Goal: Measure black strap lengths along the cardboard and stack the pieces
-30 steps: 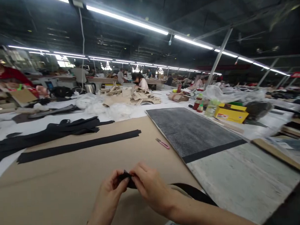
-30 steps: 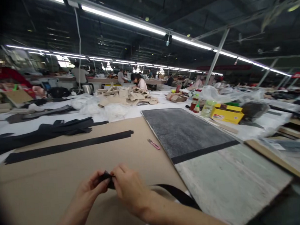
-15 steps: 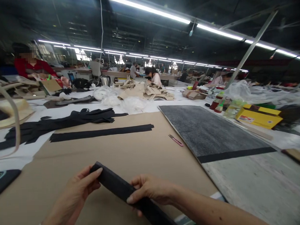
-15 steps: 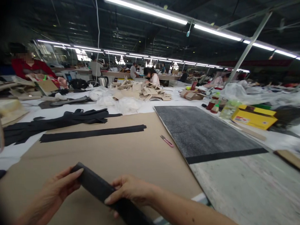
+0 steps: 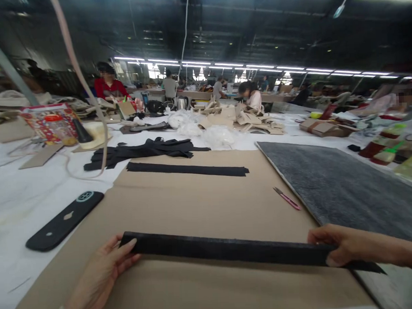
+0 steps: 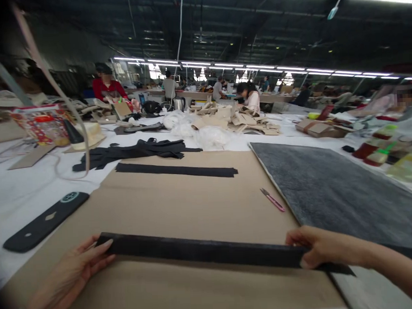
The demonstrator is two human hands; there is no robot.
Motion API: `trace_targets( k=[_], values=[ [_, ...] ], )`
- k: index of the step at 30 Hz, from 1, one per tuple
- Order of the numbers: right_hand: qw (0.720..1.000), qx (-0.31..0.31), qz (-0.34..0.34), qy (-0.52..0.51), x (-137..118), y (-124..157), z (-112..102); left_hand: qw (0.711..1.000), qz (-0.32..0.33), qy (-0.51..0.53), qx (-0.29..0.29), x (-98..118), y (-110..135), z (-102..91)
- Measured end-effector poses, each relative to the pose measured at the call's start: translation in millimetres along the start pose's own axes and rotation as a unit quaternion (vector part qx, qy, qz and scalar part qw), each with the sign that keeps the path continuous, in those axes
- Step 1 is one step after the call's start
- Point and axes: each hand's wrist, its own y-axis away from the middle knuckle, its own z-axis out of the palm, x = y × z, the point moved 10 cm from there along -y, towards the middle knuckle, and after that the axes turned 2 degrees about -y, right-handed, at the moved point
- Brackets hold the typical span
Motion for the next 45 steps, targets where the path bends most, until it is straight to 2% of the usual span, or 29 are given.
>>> trace_targets(
  k=[2, 3, 4, 5, 6, 7, 10, 13, 15, 17, 19, 21, 23, 24, 25, 27, 28, 29, 31, 35, 42, 45],
  values=[
    [0.997, -0.018, 0.012, 0.071, 16, -19, 4, 1.0, 0.007, -0.004, 0.0, -1, 4, -4.8],
    [0.994, 0.004, 0.011, 0.109, 14, -31, 2, 1.0, 0.012, -0.007, 0.0, -1, 6, -6.9],
    [0.985, 0.076, -0.003, 0.155, 2, -40, -9, 1.0, 0.017, -0.009, 0.002, 0, 7, -9.2],
    [0.971, 0.146, -0.033, 0.187, -21, -46, -16, 1.0, 0.023, -0.011, 0.006, 0, 8, -11.7],
    [0.956, 0.205, -0.075, 0.197, -52, -49, -18, 0.999, 0.029, -0.013, 0.011, 1, 9, -14.1],
    [0.949, 0.225, -0.128, 0.178, -90, -51, -11, 0.999, 0.034, -0.015, 0.015, 1, 10, -16.3],
    [0.955, 0.131, -0.263, 0.03, -214, -57, 41, 0.998, 0.051, -0.026, 0.024, 1, 12, -20.6],
    [0.932, 0.069, -0.353, -0.033, -328, -61, 95, 0.996, 0.074, -0.045, 0.026, 1, 11, -23.2],
    [0.93, 0.041, -0.362, -0.048, -376, -74, 126, 0.993, 0.09, -0.066, 0.028, 1, 9, -26.6],
    [0.934, 0.023, -0.354, -0.047, -402, -90, 153, 0.989, 0.109, -0.092, 0.036, 2, 6, -33.4],
    [0.94, 0.026, -0.338, -0.038, -413, -104, 170, 0.981, 0.139, -0.124, 0.062, 5, 5, -46.3],
    [0.944, 0.043, -0.326, -0.032, -415, -112, 179, 0.966, 0.174, -0.157, 0.111, 10, 8, -65.2],
    [0.944, 0.059, -0.324, -0.032, -415, -114, 183, 0.92, 0.266, -0.252, 0.139, 23, 18, -72.9],
    [0.943, 0.064, -0.325, -0.031, -415, -114, 184, 0.877, 0.332, -0.323, 0.127, 30, 26, -66.6],
    [0.943, 0.068, -0.325, -0.031, -415, -114, 184, 0.817, 0.402, -0.401, 0.099, 34, 36, -54.1],
    [0.942, 0.071, -0.325, -0.031, -417, -116, 185, 0.678, 0.513, -0.526, 0.03, 27, 56, -26.2],
    [0.942, 0.071, -0.326, -0.03, -418, -117, 185, 0.63, 0.54, -0.559, 0.007, 22, 62, -18.3],
    [0.941, 0.071, -0.33, -0.029, -419, -119, 186, 0.598, 0.554, -0.579, -0.001, 18, 65, -14.3],
    [0.938, 0.076, -0.337, -0.03, -421, -121, 187, 0.576, 0.56, -0.595, 0.003, 18, 66, -12.4],
    [0.932, 0.087, -0.35, -0.041, -424, -125, 187, 0.566, 0.556, -0.608, 0.026, 26, 63, -14.6],
    [0.932, 0.07, -0.354, -0.032, -430, -125, 185, 0.475, 0.589, -0.654, 0.017, 27, 61, -13.2],
    [0.932, 0.069, -0.355, -0.027, -432, -125, 185, 0.464, 0.593, -0.658, 0.019, 27, 60, -15.3]
  ],
)
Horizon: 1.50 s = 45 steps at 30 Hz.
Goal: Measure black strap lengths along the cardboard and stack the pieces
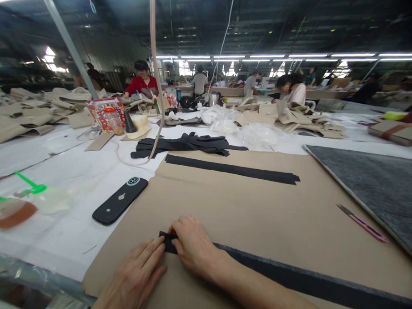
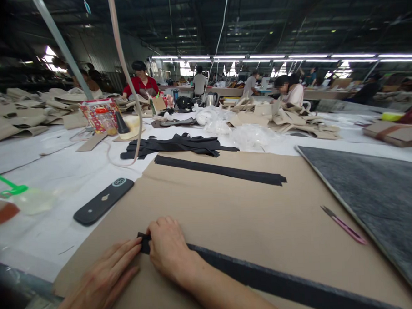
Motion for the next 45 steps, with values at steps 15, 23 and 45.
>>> trace_targets(
  k=[15, 23, 45],
  values=[
    [0.995, -0.001, -0.092, -0.031, -4, 7, 1, 0.998, -0.03, 0.051, -0.012, -14, 8, 3.5],
    [0.986, -0.003, -0.15, 0.07, -16, 18, 0, 0.999, -0.018, 0.023, -0.028, -12, 10, 6.9],
    [0.976, -0.03, -0.147, 0.155, -25, 17, 1, 0.998, -0.022, 0.023, -0.062, -30, 9, 6.8]
  ],
)
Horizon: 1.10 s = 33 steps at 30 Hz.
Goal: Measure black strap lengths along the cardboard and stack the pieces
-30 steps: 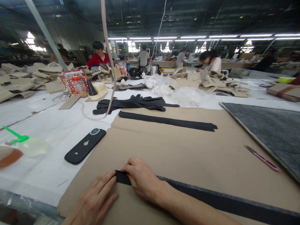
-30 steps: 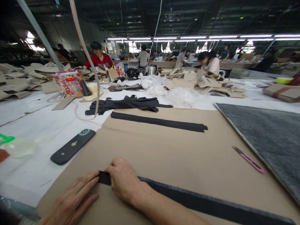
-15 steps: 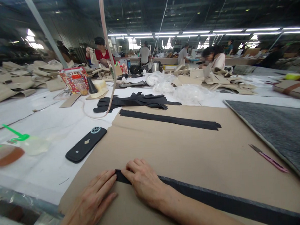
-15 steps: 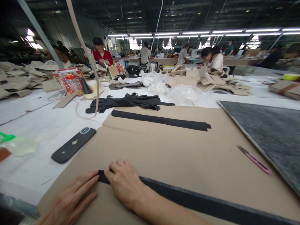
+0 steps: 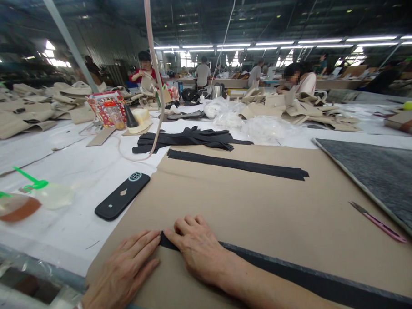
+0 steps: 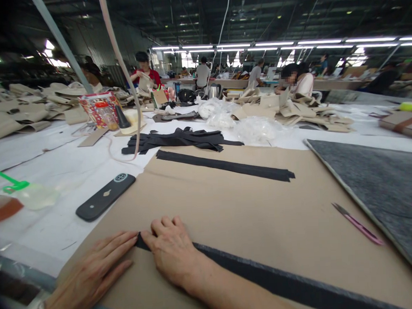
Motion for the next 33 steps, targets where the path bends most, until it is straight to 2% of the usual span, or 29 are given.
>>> trace_targets(
  k=[9, 15, 21, 29, 33],
  values=[
    [1.0, -0.001, 0.013, -0.002, -1, -5, 3, 1.0, -0.001, -0.009, 0.004, 0, -2, -0.6],
    [1.0, 0.003, 0.029, 0.006, 13, 7, -2, 0.998, 0.052, 0.04, -0.014, 4, -16, -6.3],
    [0.998, 0.014, -0.046, 0.03, 12, 15, -4, 0.991, 0.07, 0.078, -0.082, 3, -27, -5.1],
    [0.994, 0.026, -0.087, 0.06, 9, 21, -7, 0.994, 0.03, 0.078, -0.068, 4, -35, -2.5],
    [0.992, 0.028, -0.097, 0.076, 7, 24, -10, 0.992, 0.04, 0.074, -0.097, 11, -39, 5.4]
  ],
)
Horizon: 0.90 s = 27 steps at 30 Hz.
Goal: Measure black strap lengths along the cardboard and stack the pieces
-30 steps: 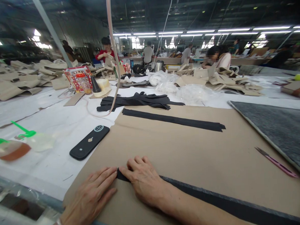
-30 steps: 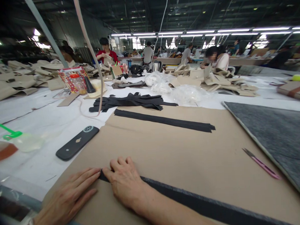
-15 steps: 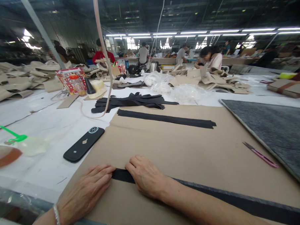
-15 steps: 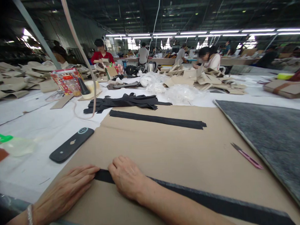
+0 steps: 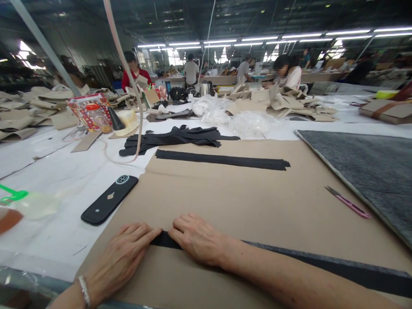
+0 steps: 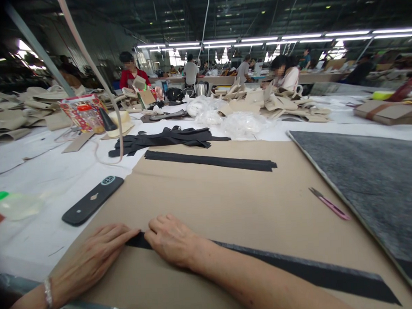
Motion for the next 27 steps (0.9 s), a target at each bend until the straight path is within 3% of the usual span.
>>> trace_targets(
  k=[12, 27],
  values=[
    [1.0, -0.028, 0.0, 0.0, 2, 13, -5, 0.998, -0.013, -0.016, -0.053, 4, 0, 17.2],
    [0.999, -0.046, -0.003, -0.003, 7, 35, -11, 0.994, 0.03, -0.104, -0.032, 12, 0, 15.4]
  ],
)
